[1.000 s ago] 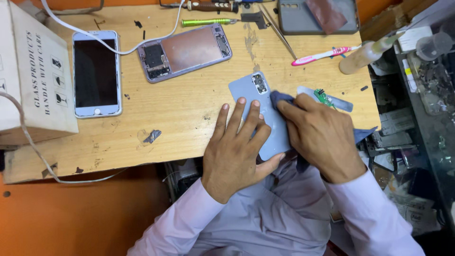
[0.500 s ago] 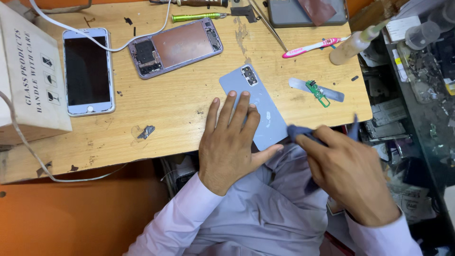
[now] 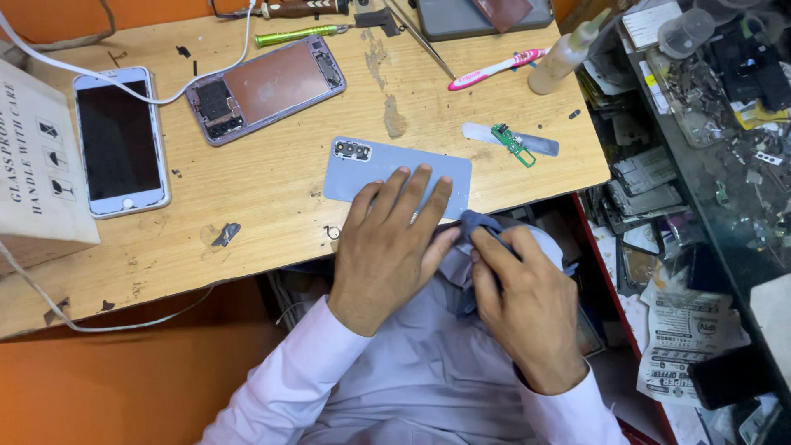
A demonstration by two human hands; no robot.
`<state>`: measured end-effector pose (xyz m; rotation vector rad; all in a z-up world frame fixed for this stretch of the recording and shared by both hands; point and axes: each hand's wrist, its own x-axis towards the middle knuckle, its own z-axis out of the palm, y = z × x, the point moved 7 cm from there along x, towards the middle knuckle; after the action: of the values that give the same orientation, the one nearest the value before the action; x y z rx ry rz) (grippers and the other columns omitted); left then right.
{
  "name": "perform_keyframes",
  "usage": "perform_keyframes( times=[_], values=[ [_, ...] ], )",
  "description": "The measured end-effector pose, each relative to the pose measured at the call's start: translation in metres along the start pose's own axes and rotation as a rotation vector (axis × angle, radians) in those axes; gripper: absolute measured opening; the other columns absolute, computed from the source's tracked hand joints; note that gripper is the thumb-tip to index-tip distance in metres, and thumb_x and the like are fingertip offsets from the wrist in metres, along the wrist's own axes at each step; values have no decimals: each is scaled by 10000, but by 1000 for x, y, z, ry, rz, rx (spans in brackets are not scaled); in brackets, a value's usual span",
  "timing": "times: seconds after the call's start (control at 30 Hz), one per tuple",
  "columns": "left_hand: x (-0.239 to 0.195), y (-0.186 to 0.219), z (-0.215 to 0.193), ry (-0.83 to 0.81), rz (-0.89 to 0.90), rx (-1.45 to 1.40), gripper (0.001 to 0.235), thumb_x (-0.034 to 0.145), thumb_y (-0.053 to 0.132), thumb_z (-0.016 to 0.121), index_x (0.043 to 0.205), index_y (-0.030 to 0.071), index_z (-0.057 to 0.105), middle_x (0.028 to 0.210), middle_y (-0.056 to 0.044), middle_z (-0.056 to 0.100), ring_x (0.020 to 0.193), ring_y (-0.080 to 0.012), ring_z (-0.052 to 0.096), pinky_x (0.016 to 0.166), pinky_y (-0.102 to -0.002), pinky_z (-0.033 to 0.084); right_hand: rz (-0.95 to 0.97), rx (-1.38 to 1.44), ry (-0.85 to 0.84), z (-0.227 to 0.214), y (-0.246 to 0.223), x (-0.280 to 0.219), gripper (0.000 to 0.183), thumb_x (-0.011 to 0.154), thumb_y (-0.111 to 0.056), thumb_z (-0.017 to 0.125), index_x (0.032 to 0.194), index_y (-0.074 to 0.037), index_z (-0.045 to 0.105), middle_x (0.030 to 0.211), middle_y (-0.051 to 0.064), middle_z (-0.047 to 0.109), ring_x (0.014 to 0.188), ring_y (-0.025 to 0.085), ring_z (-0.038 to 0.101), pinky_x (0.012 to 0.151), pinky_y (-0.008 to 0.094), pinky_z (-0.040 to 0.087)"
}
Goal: The person uses a green screwdriver to remove screws from a disassembled smartphone and then wipes the phone's internal frame and back cover with a blue cloth.
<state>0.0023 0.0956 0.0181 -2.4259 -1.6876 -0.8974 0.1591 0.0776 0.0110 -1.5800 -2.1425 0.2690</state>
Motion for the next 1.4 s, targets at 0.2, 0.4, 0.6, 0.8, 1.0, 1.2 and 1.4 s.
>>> perform_keyframes(
  times=[0.2, 0.4, 0.6, 0.8, 1.0, 1.2, 1.4],
  values=[
    [-9, 3, 17, -5, 28, 90, 597, 911, 355, 749, 1415, 72, 600, 1427, -163, 587, 1322, -340, 538, 1102, -484, 413, -9, -178, -13, 6, -12, 28, 339, 843, -143, 661, 1173, -144, 735, 924, 86, 624, 690, 313, 668, 544, 470, 511],
    [-6, 0, 17, 14, 13, 55, 569, 924, 334, 750, 1409, 72, 607, 1427, -143, 603, 1318, -323, 553, 1099, -461, 419, -70, -212, -65, -12, -34, 69, 243, 938, -151, 641, 1162, -167, 733, 948, 63, 635, 636, 322, 654, 518, 454, 518],
    [-1, -6, 9, -22, -71, -91, 604, 841, 285, 794, 1357, 27, 616, 1413, -143, 614, 1302, -306, 578, 1066, -446, 429, -108, -152, -142, -6, -12, 41, 306, 854, -156, 661, 1143, -188, 755, 900, 50, 635, 703, 303, 679, 531, 447, 522],
    [11, -28, -3, -113, -53, -282, 546, 787, 286, 839, 1240, 51, 644, 1398, -110, 636, 1240, -306, 594, 1004, -443, 457, -228, -47, -247, 3, 29, 47, 356, 824, -82, 657, 1156, -167, 754, 939, 46, 635, 712, 297, 660, 583, 433, 516],
    [15, -24, -7, -128, -12, -279, 548, 780, 261, 838, 1245, 42, 648, 1407, -112, 635, 1241, -303, 594, 977, -440, 467, -386, -168, -368, -5, 3, 70, 367, 796, -117, 704, 1150, -190, 763, 851, 59, 603, 699, 288, 652, 554, 428, 510],
    [6, -30, -8, -156, -24, -307, 510, 793, 240, 831, 1231, 44, 658, 1420, -91, 638, 1240, -297, 595, 991, -432, 470, -503, -183, -417, -1, -5, 75, 371, 778, -122, 706, 1135, -204, 763, 832, 32, 601, 694, 263, 653, 552, 418, 517],
    [9, -29, -7, -150, -15, -374, 532, 802, 241, 849, 1250, 31, 656, 1418, -100, 630, 1234, -301, 590, 1033, -433, 469, -498, -196, -513, -3, 9, 69, 347, 797, -128, 707, 1136, -190, 753, 834, 9, 601, 710, 232, 652, 552, 412, 510]
  ],
)
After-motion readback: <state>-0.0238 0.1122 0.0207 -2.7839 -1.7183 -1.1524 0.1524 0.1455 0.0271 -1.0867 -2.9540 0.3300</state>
